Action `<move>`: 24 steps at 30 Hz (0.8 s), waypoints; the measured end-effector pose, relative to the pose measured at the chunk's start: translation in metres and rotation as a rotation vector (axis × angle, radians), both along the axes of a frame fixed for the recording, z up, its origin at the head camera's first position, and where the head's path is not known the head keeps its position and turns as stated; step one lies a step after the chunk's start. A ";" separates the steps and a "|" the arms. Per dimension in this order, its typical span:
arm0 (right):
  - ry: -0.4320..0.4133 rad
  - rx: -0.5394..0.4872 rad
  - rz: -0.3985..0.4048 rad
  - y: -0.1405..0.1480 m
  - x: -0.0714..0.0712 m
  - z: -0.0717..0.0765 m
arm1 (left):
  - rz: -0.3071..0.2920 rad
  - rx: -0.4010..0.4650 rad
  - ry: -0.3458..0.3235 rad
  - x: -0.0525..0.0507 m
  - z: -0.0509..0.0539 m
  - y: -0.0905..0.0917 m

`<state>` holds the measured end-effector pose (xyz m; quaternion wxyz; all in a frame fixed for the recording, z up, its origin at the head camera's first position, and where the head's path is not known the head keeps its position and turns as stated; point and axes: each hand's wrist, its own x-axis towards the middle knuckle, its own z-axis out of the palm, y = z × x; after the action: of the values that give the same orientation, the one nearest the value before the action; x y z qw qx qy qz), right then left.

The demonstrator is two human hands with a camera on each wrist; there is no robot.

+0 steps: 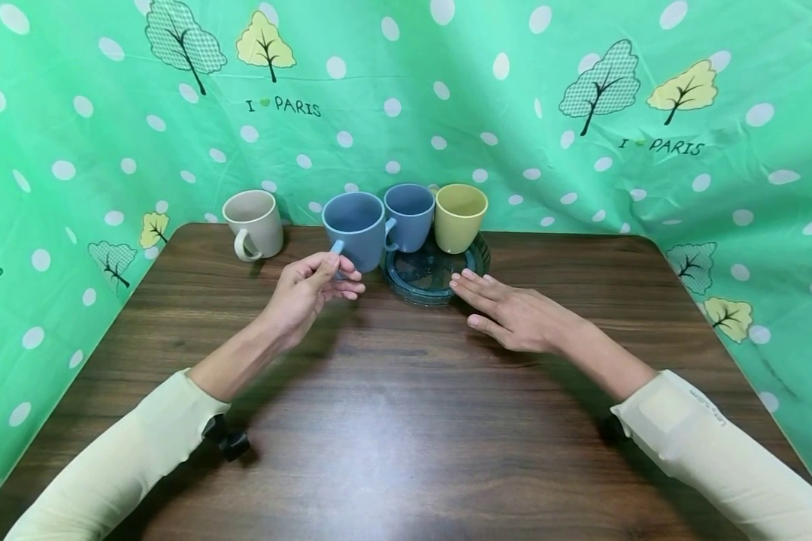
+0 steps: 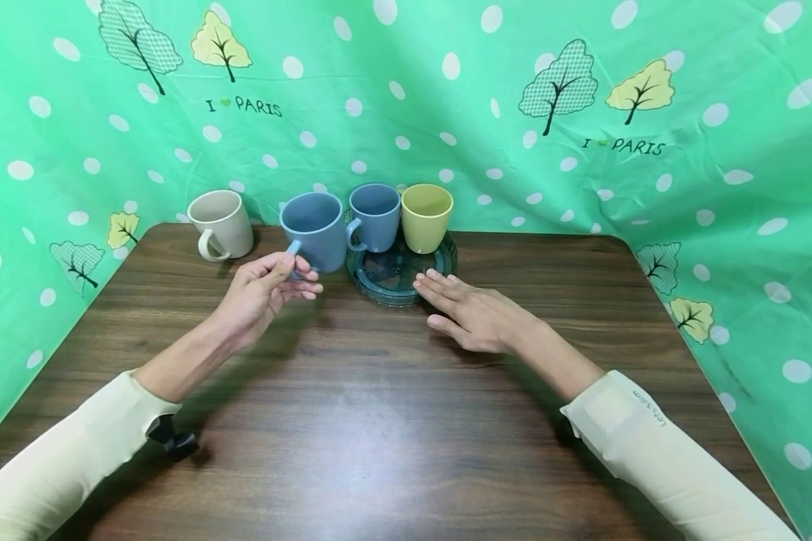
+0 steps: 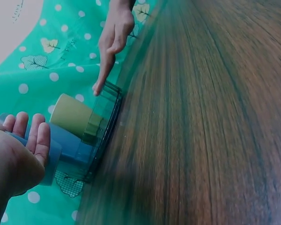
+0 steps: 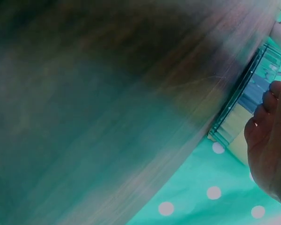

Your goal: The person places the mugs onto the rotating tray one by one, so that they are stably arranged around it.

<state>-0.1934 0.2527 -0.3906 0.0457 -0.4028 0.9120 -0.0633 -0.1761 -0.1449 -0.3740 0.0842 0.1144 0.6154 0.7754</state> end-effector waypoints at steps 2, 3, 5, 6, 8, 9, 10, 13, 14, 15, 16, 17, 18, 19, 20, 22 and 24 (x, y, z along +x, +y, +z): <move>-0.002 -0.001 -0.002 0.000 0.000 0.000 | -0.003 0.001 0.001 0.000 0.001 0.001; -0.004 -0.002 -0.003 0.000 0.001 0.000 | -0.005 0.001 0.001 0.001 0.001 0.002; -0.014 -0.002 -0.007 -0.001 0.001 0.001 | -0.008 0.001 0.000 0.001 0.002 0.003; -0.017 -0.003 -0.008 -0.001 0.001 0.001 | -0.009 0.000 0.001 0.001 0.002 0.003; -0.022 -0.004 -0.011 -0.001 0.001 0.001 | -0.010 -0.001 0.002 0.001 0.002 0.004; -0.023 -0.005 -0.012 -0.001 0.001 0.001 | -0.010 0.000 0.002 0.002 0.002 0.005; -0.024 -0.004 -0.013 -0.002 0.001 0.001 | -0.010 0.001 0.002 0.002 0.003 0.005; -0.028 -0.004 -0.016 -0.002 0.001 0.002 | -0.014 0.002 0.004 0.002 0.003 0.006; -0.030 -0.004 -0.016 -0.002 0.001 0.002 | -0.016 0.002 0.004 0.003 0.003 0.007; -0.032 -0.004 -0.017 -0.003 0.001 0.002 | -0.017 0.002 0.005 0.003 0.003 0.008; -0.035 -0.004 -0.019 -0.003 0.001 0.003 | -0.020 0.001 0.006 0.003 0.004 0.008; -0.038 -0.003 -0.020 -0.002 0.001 0.003 | -0.022 0.001 0.006 0.004 0.004 0.009; -0.040 -0.003 -0.021 -0.002 0.001 0.003 | -0.025 0.002 0.007 0.004 0.004 0.010; -0.043 -0.003 -0.022 -0.002 0.000 0.003 | -0.027 0.002 0.008 0.005 0.004 0.011; -0.045 -0.004 -0.022 -0.003 0.000 0.003 | -0.029 0.003 0.008 0.005 0.005 0.011; -0.051 -0.003 -0.023 -0.003 0.000 0.004 | -0.034 0.007 0.010 0.007 0.006 0.013; -0.053 -0.004 -0.021 -0.003 0.000 0.005 | -0.039 0.009 0.013 0.008 0.006 0.015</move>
<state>-0.1938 0.2496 -0.3857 0.0685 -0.3912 0.9146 -0.0762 -0.1684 -0.1300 -0.3676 0.0946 0.1316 0.6099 0.7757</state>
